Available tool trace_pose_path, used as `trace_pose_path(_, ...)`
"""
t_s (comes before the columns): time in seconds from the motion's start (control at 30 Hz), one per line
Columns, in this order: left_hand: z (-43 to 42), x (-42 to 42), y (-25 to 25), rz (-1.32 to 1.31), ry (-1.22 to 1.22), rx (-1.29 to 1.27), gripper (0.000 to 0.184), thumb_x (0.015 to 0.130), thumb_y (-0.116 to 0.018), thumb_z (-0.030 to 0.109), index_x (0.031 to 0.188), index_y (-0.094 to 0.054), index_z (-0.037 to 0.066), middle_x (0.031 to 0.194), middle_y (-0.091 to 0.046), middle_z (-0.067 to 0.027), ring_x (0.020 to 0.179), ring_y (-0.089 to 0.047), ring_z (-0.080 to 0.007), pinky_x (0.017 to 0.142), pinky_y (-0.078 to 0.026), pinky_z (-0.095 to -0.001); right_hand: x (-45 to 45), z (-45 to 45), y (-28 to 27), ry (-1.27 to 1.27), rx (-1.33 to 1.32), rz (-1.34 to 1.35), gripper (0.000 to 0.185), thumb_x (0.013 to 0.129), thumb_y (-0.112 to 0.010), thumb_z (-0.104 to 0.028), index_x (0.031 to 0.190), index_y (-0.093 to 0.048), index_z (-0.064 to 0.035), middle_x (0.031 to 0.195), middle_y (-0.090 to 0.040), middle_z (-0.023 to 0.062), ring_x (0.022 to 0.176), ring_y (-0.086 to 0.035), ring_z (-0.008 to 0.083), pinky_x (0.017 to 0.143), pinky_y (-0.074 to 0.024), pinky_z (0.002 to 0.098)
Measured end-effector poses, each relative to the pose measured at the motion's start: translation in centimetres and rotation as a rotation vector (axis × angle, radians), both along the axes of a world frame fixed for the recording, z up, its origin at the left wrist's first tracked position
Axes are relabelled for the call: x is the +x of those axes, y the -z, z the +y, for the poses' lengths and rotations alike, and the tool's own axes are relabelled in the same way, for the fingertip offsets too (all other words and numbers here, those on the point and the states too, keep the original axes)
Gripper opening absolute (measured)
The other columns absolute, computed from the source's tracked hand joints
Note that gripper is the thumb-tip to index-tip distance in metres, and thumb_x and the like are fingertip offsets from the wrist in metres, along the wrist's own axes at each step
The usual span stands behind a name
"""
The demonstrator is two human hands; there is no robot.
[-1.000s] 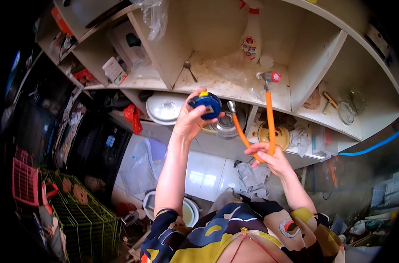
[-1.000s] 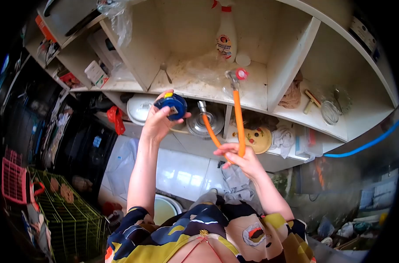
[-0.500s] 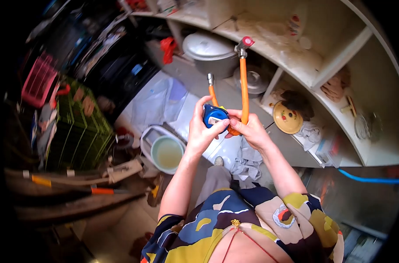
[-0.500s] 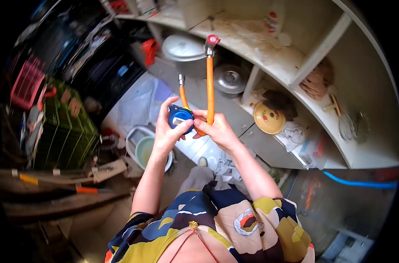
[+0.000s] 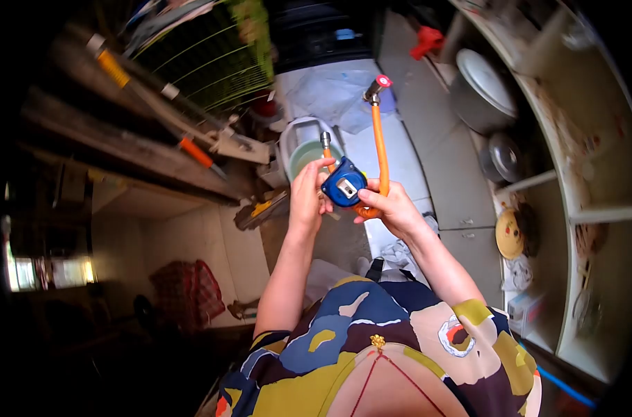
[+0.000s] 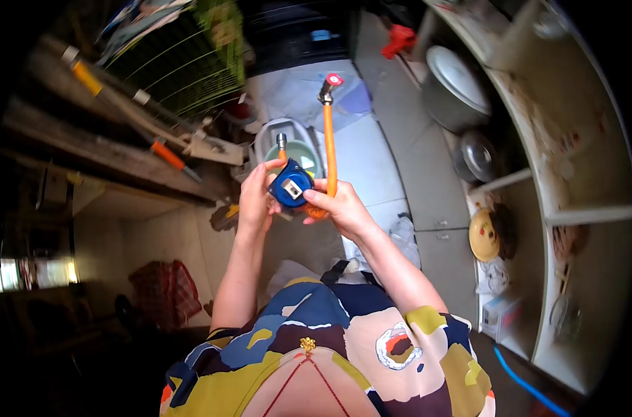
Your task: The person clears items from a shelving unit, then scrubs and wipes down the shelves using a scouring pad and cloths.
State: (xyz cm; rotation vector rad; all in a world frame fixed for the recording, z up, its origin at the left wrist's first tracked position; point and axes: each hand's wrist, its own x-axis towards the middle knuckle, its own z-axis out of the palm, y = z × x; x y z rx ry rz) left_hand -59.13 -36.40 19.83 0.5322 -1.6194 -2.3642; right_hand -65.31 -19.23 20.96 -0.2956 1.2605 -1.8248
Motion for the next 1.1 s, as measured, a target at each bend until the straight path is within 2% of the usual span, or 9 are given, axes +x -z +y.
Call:
trace_pose_path(0.07,-4.5,3.6,0.4,0.025,-0.059,0.125,0.042,0.101,-0.03,0.031,0.113,-0.051,-0.002,0.073,-0.061,-0.0081,0.038,-0.042,-0.0058,0.033,-0.029,-0.0166,1.5,-4.3,-0.2,-0.014,-0.005,-0.05,0.033,0.087,-0.063,-0.022,0.108,-0.057,0.0029,0.092,-0.063,0.0094,0.08,-0.064,0.0192,0.063,-0.0568,0.031)
trace_pose_path(0.17,-9.7,9.3,0.4,-0.005,-0.192,-0.187,0.041,0.096,-0.043,0.035,0.12,-0.051,0.003,0.086,-0.06,-0.0057,0.049,-0.048,-0.005,0.039,-0.033,-0.0156,3.8,-10.4,1.1,-0.143,0.03,-0.064,0.028,0.087,-0.063,-0.019,0.104,-0.058,0.0028,0.09,-0.063,0.0084,0.08,-0.064,0.0178,0.064,-0.0565,0.0319)
trace_pose_path(0.23,-11.6,11.8,0.7,-0.062,-0.327,-0.906,0.061,0.074,-0.07,0.037,0.123,-0.05,0.008,0.093,-0.06,-0.0119,0.078,-0.061,-0.0239,0.063,-0.049,-0.0326,6.0,-14.7,1.5,-0.252,0.041,-0.084,0.025,0.086,-0.062,-0.017,0.101,-0.059,0.0022,0.085,-0.062,0.0067,0.073,-0.062,0.0152,0.063,-0.0563,0.0307)
trace_pose_path(0.27,-11.8,13.1,-0.2,-0.168,-0.372,-0.982,0.065,0.069,-0.073,0.04,0.121,-0.049,0.009,0.099,-0.06,-0.0191,0.087,-0.062,-0.0347,0.074,-0.048,-0.0407,6.9,-16.6,2.8,-0.333,0.052,-0.043,0.023,0.086,-0.062,-0.016,0.101,-0.059,0.002,0.085,-0.062,0.0064,0.073,-0.062,0.015,0.062,-0.0562,0.0301)
trace_pose_path(0.47,-18.0,21.9,-0.2,-0.634,-0.525,-0.735,0.045,0.08,-0.06,0.046,0.105,-0.053,0.01,0.082,-0.064,-0.0193,0.074,-0.063,-0.039,0.064,-0.047,-0.0468,14.6,-26.9,2.5,-0.673,0.166,-0.005,0.025,0.086,-0.064,-0.016,0.1,-0.058,0.0041,0.087,-0.062,0.0077,0.08,-0.066,0.02,0.058,-0.0562,0.0293)
trace_pose_path(0.7,-22.7,28.4,4.5,-0.625,-1.023,-0.383,0.038,0.093,-0.04,0.04,0.095,-0.06,0.008,0.079,-0.063,-0.018,0.077,-0.061,-0.0379,0.068,-0.045,-0.0419,18.9,-35.9,3.4,-1.039,0.206,-0.024,0.025,0.086,-0.064,-0.015,0.097,-0.056,0.0066,0.086,-0.064,0.0136,0.078,-0.068,0.027,0.058,-0.0569,0.0311)
trace_pose_path(0.87,-27.3,31.9,4.0,-0.806,-1.15,-0.688,0.04,0.093,-0.042,0.04,0.098,-0.061,0.006,0.08,-0.064,-0.0177,0.075,-0.061,-0.0364,0.07,-0.046,-0.0431,20.8,-44.0,3.0,-1.189,0.213,-0.099,0.028,0.086,-0.063,-0.014,0.102,-0.056,0.0082,0.087,-0.064,0.0138,0.078,-0.068,0.0249,0.058,-0.0569,0.0307)
trace_pose_path(0.97,-29.3,32.9,-1.1,-0.896,-1.242,-0.878,0.047,0.09,-0.049,0.041,0.128,-0.047,0.012,0.109,-0.059,-0.0155,0.095,-0.059,-0.0369,0.073,-0.046,-0.0451,22.7,-49.7,2.3,-1.305,0.198,-0.006,0.028,0.088,-0.062,-0.019,0.097,-0.059,0.0068,0.085,-0.064,0.0128,0.077,-0.067,0.0212,0.058,-0.0561,0.03)
trace_pose_path(1.1,-33.2,34.1,-2.3,-1.028,-1.233,-0.842,0.055,0.088,-0.053,0.044,0.132,-0.045,0.012,0.121,-0.05,-0.0233,0.095,-0.058,-0.0415,0.077,-0.048,-0.0446,26.3,-55.3,2.8,-1.502,0.048,0.107,0.029,0.088,-0.062,-0.026,0.097,-0.062,0.0017,0.087,-0.065,0.0099,0.08,-0.064,0.017,0.062,-0.0553,0.0299)
